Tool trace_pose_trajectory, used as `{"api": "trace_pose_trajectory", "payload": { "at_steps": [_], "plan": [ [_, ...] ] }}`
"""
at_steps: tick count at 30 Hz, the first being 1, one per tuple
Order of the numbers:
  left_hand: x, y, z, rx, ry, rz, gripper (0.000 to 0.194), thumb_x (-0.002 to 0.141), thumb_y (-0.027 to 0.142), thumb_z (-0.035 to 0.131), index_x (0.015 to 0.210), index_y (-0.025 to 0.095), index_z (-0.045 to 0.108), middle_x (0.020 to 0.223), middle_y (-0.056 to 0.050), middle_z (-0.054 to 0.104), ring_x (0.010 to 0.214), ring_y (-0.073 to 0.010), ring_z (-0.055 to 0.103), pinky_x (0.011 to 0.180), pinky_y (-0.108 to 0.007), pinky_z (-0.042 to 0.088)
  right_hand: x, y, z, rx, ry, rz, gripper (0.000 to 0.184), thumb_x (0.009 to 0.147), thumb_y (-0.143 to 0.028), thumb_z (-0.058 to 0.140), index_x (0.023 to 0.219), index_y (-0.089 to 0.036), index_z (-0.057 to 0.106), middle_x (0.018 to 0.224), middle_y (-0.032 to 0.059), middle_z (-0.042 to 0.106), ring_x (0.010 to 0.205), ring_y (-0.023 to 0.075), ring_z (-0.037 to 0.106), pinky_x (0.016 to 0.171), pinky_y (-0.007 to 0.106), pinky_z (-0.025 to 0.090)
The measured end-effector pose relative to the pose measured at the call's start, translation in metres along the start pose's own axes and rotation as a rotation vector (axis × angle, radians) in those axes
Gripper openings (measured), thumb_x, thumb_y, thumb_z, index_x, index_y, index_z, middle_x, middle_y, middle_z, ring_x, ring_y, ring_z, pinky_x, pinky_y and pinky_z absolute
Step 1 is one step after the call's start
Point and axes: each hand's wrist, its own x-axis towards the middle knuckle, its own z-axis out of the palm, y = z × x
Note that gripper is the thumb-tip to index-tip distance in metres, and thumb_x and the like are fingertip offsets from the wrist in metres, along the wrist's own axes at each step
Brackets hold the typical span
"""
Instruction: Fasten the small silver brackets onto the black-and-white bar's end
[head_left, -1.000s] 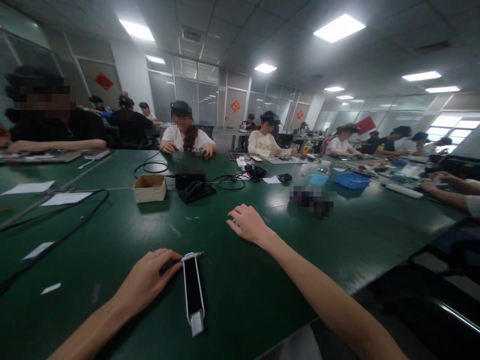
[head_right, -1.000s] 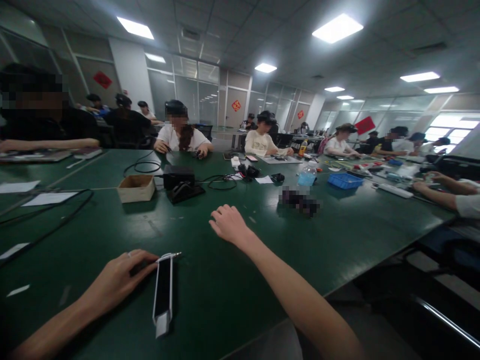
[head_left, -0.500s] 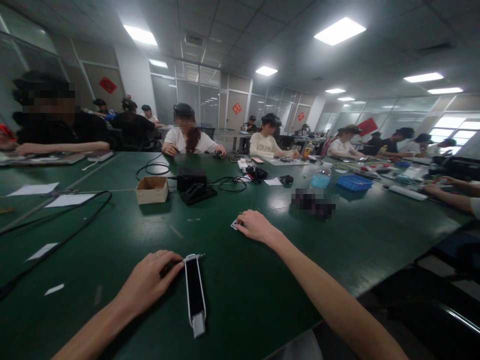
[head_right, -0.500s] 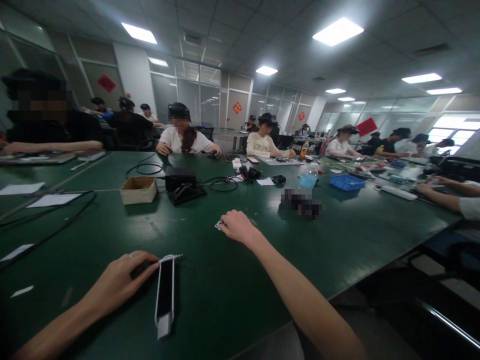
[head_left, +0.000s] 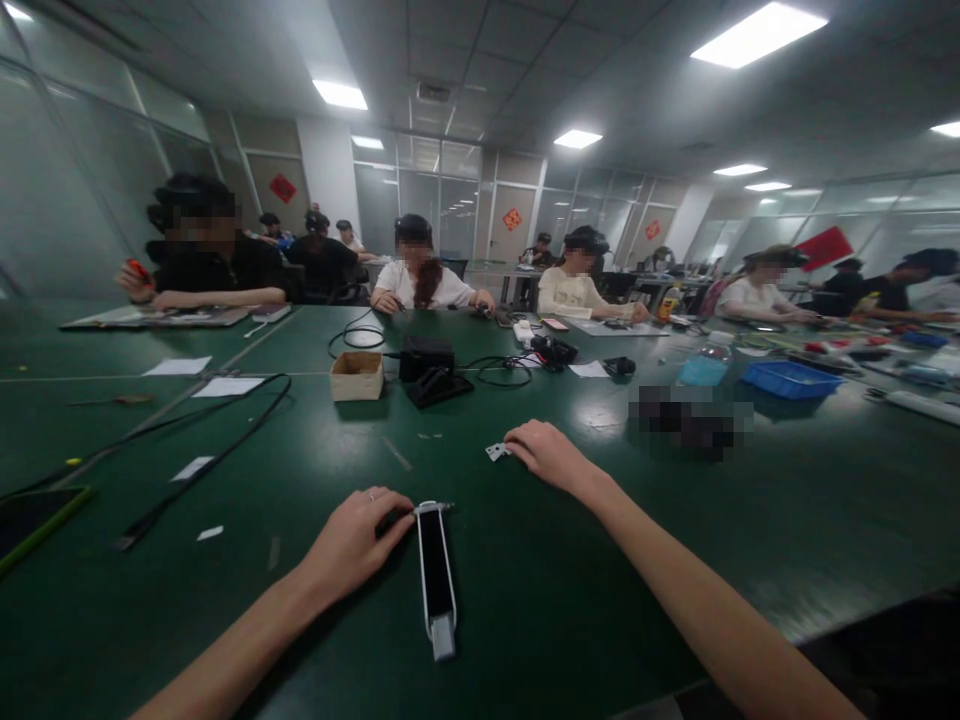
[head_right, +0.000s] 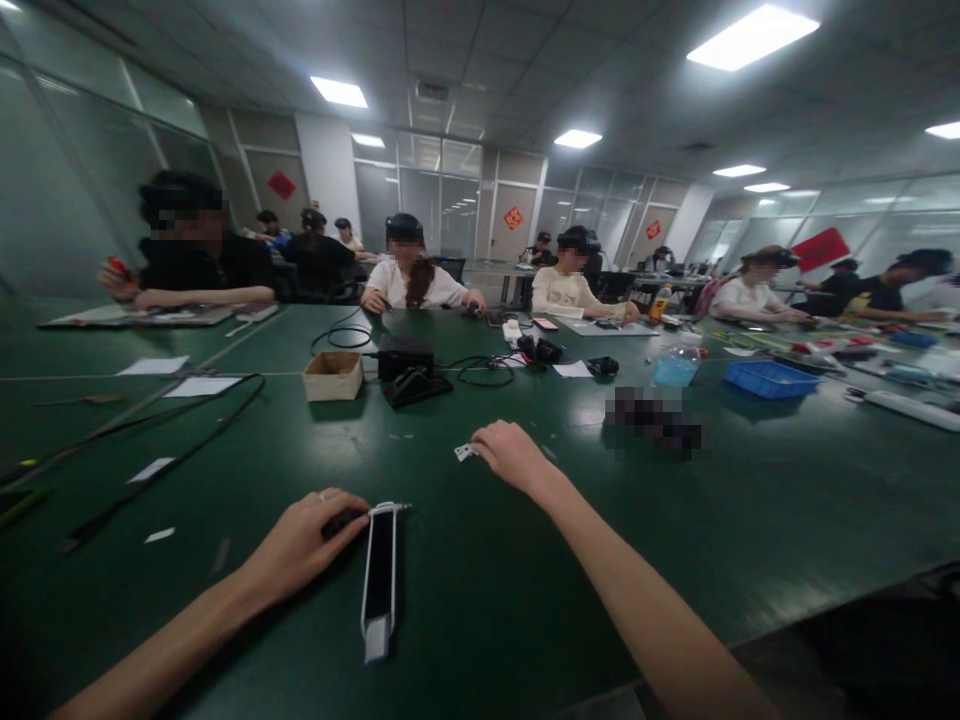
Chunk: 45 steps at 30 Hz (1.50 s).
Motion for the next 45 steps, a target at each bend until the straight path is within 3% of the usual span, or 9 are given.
{"api": "trace_pose_trajectory", "payload": {
  "at_steps": [4, 9, 13, 19, 25, 32, 38, 41, 45],
  "plan": [
    [-0.001, -0.001, 0.002, -0.01, -0.011, 0.0, 0.025, 0.088, 0.031, 0.045, 0.098, 0.02, 0.064, 0.091, -0.004, 0.066, 0.079, -0.019, 0.059, 0.073, -0.033, 0.048, -0.005, 0.019, -0.013, -0.133, 0.032, 0.1, 0.022, 0.092, -0.021, 0.044, 0.101, -0.016, 0.064, 0.097, 0.0093, 0.066, 0.091, 0.0205, 0.056, 0.082, 0.032, 0.042],
    [-0.002, -0.003, 0.004, -0.025, -0.023, -0.01, 0.024, 0.088, 0.031, 0.046, 0.1, 0.021, 0.063, 0.092, -0.004, 0.065, 0.08, -0.0193, 0.058, 0.073, -0.033, 0.047, -0.01, 0.036, -0.014, -0.149, -0.091, 0.146, 0.022, 0.09, -0.019, 0.046, 0.098, -0.017, 0.066, 0.095, 0.0083, 0.065, 0.091, 0.0204, 0.057, 0.081, 0.03, 0.041],
    [-0.003, -0.004, 0.004, -0.03, -0.011, -0.014, 0.023, 0.086, 0.03, 0.048, 0.102, 0.02, 0.062, 0.094, -0.004, 0.065, 0.08, -0.0188, 0.058, 0.073, -0.032, 0.047, -0.009, 0.038, -0.008, -0.099, -0.152, 0.127, 0.023, 0.09, -0.022, 0.045, 0.099, -0.018, 0.066, 0.097, 0.0078, 0.064, 0.092, 0.0196, 0.057, 0.08, 0.029, 0.041],
    [-0.002, -0.005, 0.006, -0.02, 0.002, -0.012, 0.022, 0.083, 0.025, 0.049, 0.101, 0.02, 0.061, 0.092, -0.004, 0.064, 0.077, -0.0186, 0.059, 0.071, -0.031, 0.047, 0.001, 0.039, 0.007, -0.134, -0.111, 0.151, 0.027, 0.091, -0.022, 0.045, 0.112, -0.02, 0.062, 0.108, 0.0096, 0.061, 0.1, 0.0212, 0.054, 0.085, 0.03, 0.041],
    [-0.003, -0.006, 0.007, -0.014, 0.004, -0.017, 0.022, 0.084, 0.025, 0.049, 0.102, 0.021, 0.061, 0.091, -0.004, 0.064, 0.077, -0.0194, 0.059, 0.07, -0.032, 0.046, 0.012, 0.043, 0.018, -0.116, -0.127, 0.168, 0.021, 0.089, -0.021, 0.048, 0.097, -0.019, 0.067, 0.1, 0.0093, 0.063, 0.097, 0.0212, 0.055, 0.084, 0.029, 0.041],
    [-0.002, -0.004, 0.003, -0.046, -0.017, -0.052, 0.024, 0.085, 0.03, 0.047, 0.101, 0.021, 0.061, 0.094, -0.005, 0.065, 0.081, -0.0201, 0.059, 0.073, -0.032, 0.048, 0.005, 0.05, 0.005, -0.037, -0.099, 0.191, 0.02, 0.09, -0.025, 0.047, 0.095, -0.016, 0.065, 0.096, 0.0083, 0.065, 0.09, 0.0183, 0.058, 0.08, 0.027, 0.042],
    [-0.002, -0.004, 0.004, -0.055, -0.024, -0.049, 0.023, 0.086, 0.03, 0.047, 0.102, 0.021, 0.061, 0.096, -0.004, 0.065, 0.083, -0.0202, 0.059, 0.074, -0.033, 0.048, -0.011, 0.032, -0.026, 0.202, -0.173, 0.205, 0.032, 0.087, -0.045, 0.049, 0.097, -0.019, 0.064, 0.092, 0.0051, 0.065, 0.078, 0.0166, 0.059, 0.066, 0.026, 0.043],
    [-0.003, -0.006, 0.005, -0.044, -0.021, -0.038, 0.023, 0.086, 0.03, 0.047, 0.103, 0.021, 0.061, 0.095, -0.004, 0.065, 0.082, -0.0199, 0.059, 0.073, -0.033, 0.048, -0.01, 0.016, -0.025, 0.185, -0.268, 0.274, 0.034, 0.082, -0.05, 0.053, 0.084, -0.018, 0.064, 0.081, 0.0049, 0.066, 0.069, 0.016, 0.059, 0.057, 0.025, 0.041],
    [-0.003, -0.007, 0.006, -0.032, -0.017, -0.031, 0.022, 0.087, 0.029, 0.047, 0.103, 0.022, 0.06, 0.094, -0.004, 0.065, 0.079, -0.0189, 0.059, 0.071, -0.031, 0.047, -0.005, 0.006, -0.015, 0.115, -0.294, 0.31, 0.025, 0.083, -0.039, 0.055, 0.072, -0.017, 0.061, 0.075, 0.005, 0.066, 0.065, 0.0148, 0.059, 0.055, 0.023, 0.038]
  ]
}}
